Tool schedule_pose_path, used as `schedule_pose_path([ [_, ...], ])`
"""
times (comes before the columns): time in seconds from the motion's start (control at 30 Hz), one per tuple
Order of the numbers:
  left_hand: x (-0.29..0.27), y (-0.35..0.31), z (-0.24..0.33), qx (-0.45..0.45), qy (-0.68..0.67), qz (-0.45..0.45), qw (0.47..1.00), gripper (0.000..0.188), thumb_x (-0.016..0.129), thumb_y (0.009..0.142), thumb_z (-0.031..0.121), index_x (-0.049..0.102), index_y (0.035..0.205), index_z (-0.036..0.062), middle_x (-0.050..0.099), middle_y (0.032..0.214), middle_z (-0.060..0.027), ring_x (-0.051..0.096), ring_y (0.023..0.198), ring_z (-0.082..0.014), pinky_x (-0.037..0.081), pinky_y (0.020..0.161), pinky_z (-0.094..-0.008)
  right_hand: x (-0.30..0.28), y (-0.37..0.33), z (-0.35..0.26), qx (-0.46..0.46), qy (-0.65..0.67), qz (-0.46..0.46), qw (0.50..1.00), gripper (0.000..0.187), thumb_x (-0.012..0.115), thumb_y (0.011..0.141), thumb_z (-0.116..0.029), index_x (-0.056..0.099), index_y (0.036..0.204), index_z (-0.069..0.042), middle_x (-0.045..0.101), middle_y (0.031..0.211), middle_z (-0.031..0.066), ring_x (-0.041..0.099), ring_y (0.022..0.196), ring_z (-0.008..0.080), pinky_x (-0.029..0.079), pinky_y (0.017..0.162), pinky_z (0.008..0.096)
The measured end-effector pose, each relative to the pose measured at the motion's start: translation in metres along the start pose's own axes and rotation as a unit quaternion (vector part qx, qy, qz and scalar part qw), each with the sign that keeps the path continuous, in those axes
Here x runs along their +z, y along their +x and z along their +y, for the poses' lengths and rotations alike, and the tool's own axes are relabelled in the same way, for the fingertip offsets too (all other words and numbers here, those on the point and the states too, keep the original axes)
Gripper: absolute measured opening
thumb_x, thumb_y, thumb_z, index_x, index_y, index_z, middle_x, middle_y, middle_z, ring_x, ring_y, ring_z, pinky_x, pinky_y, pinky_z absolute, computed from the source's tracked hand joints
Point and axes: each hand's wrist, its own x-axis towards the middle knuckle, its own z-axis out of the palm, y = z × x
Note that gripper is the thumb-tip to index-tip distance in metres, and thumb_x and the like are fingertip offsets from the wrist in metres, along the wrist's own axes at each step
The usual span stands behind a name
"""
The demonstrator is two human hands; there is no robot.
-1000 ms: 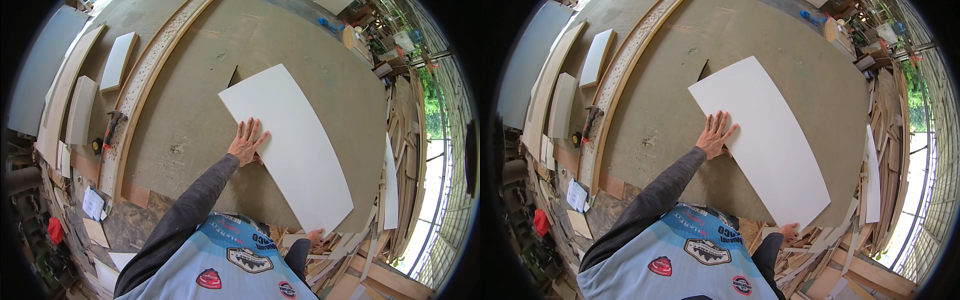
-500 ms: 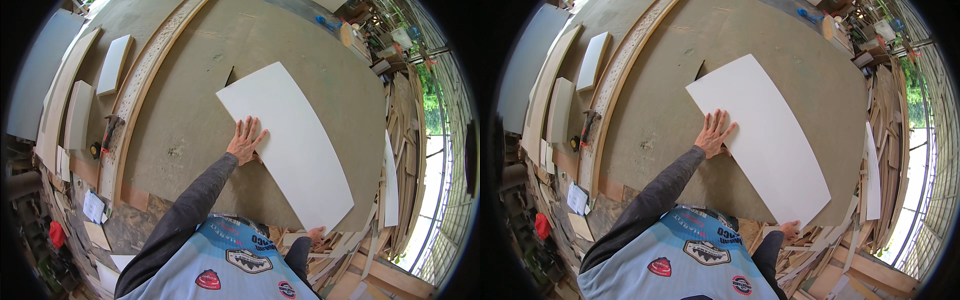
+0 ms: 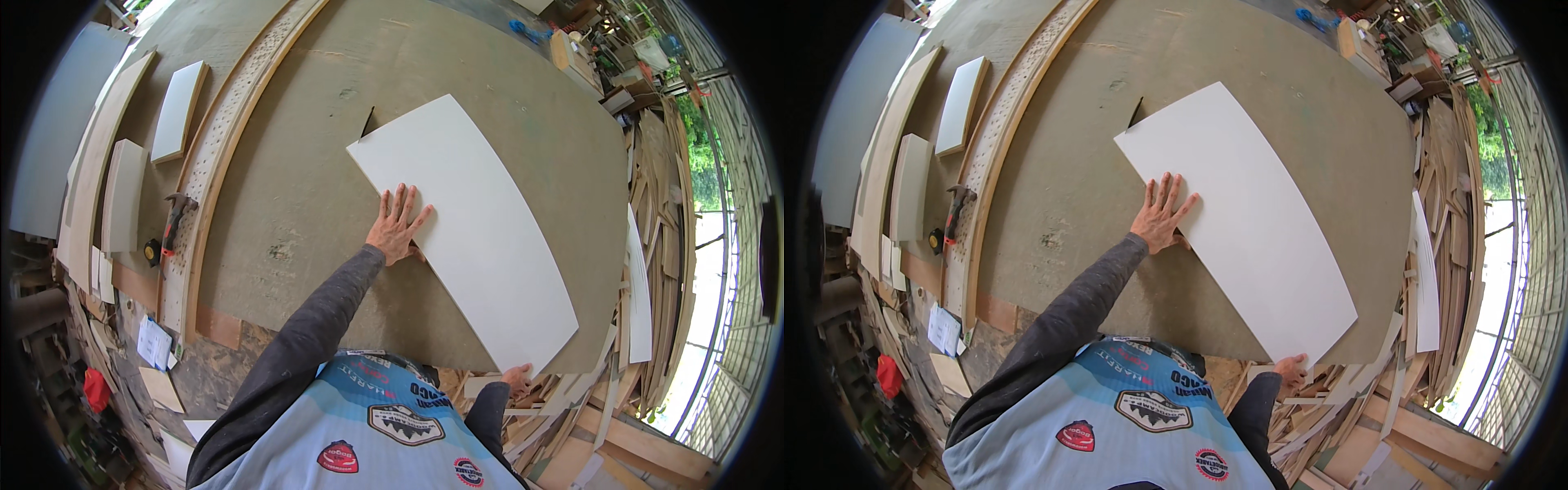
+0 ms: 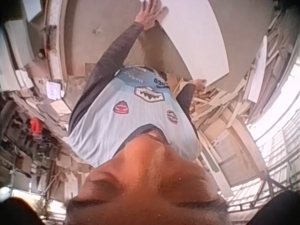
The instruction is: The person moves large wooden panels across a workbench by hand, aligning a white board with a larger wooden sheet before relocating the stack to a pile of materials in a workshop.
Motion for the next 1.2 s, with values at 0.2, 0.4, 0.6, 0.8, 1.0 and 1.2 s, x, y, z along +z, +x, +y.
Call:
schedule_pose_path([
  [0.2,0.003,0.003,-0.003,0.003,-0.003,-0.002,1.0,0.121,0.061,0.061,0.077,0.005,0.153,0.022,-0.001,0.155,-0.0264,-0.003,0.143,-0.047,0.007,0.113,-0.0653,0.004,0.002,-0.001,-0.008,-0.013,-0.007,1.0,0.088,0.029,0.093,-0.065,0.025,0.144,0.007,0.03,0.137,0.0282,0.031,0.126,0.0461,0.029,0.103,0.0578],
  [0.4,-0.001,0.007,-0.003,0.003,0.007,-0.013,1.0,0.119,0.061,0.063,0.076,0.004,0.153,0.0225,-0.001,0.155,-0.026,-0.003,0.143,-0.0471,0.008,0.113,-0.0652,0.008,0.003,0.0,-0.013,-0.015,0.02,1.0,0.089,0.03,0.093,-0.066,0.029,0.142,0.008,0.032,0.134,0.0274,0.035,0.122,0.0453,0.031,0.102,0.0575],
  [0.6,-0.002,0.011,-0.005,0.003,0.022,-0.017,1.0,0.118,0.06,0.064,0.077,0.005,0.153,0.0229,-0.001,0.155,-0.0263,-0.001,0.143,-0.0472,0.009,0.113,-0.0646,0.012,0.005,0.0,-0.01,-0.018,0.033,0.999,0.088,0.03,0.093,-0.066,0.03,0.141,0.008,0.035,0.131,0.0266,0.036,0.121,0.0434,0.032,0.101,0.0549],
  [0.8,-0.003,0.015,-0.007,0.003,-0.006,-0.004,1.0,0.121,0.063,0.061,0.075,0.006,0.153,0.0223,-0.001,0.156,-0.0257,-0.003,0.143,-0.0462,0.008,0.113,-0.0644,0.01,0.0,-0.005,-0.007,-0.015,0.026,1.0,0.087,0.031,0.093,-0.067,0.033,0.139,0.007,0.037,0.13,0.0262,0.037,0.122,0.042,0.031,0.102,0.0536],
  [1.0,-0.007,0.031,-0.019,0.009,0.018,-0.008,1.0,0.119,0.061,0.063,0.076,0.006,0.153,0.0228,-0.001,0.155,-0.0258,-0.002,0.143,-0.0465,0.008,0.114,-0.0631,0.009,-0.016,-0.016,-0.007,-0.018,0.033,0.999,0.087,0.031,0.092,-0.067,0.034,0.139,0.006,0.041,0.128,0.027,0.037,0.123,0.0415,0.03,0.102,0.0528],
  [1.2,-0.002,0.025,-0.019,0.022,0.013,0.006,1.0,0.115,0.055,0.066,0.079,0.006,0.153,0.0216,-0.001,0.155,-0.0262,-0.002,0.143,-0.0473,0.008,0.114,-0.0621,-0.005,-0.018,-0.017,-0.011,-0.012,0.006,1.0,0.086,0.031,0.092,-0.068,0.034,0.14,0.003,0.041,0.127,0.028,0.037,0.123,0.0419,0.029,0.102,0.054],
])
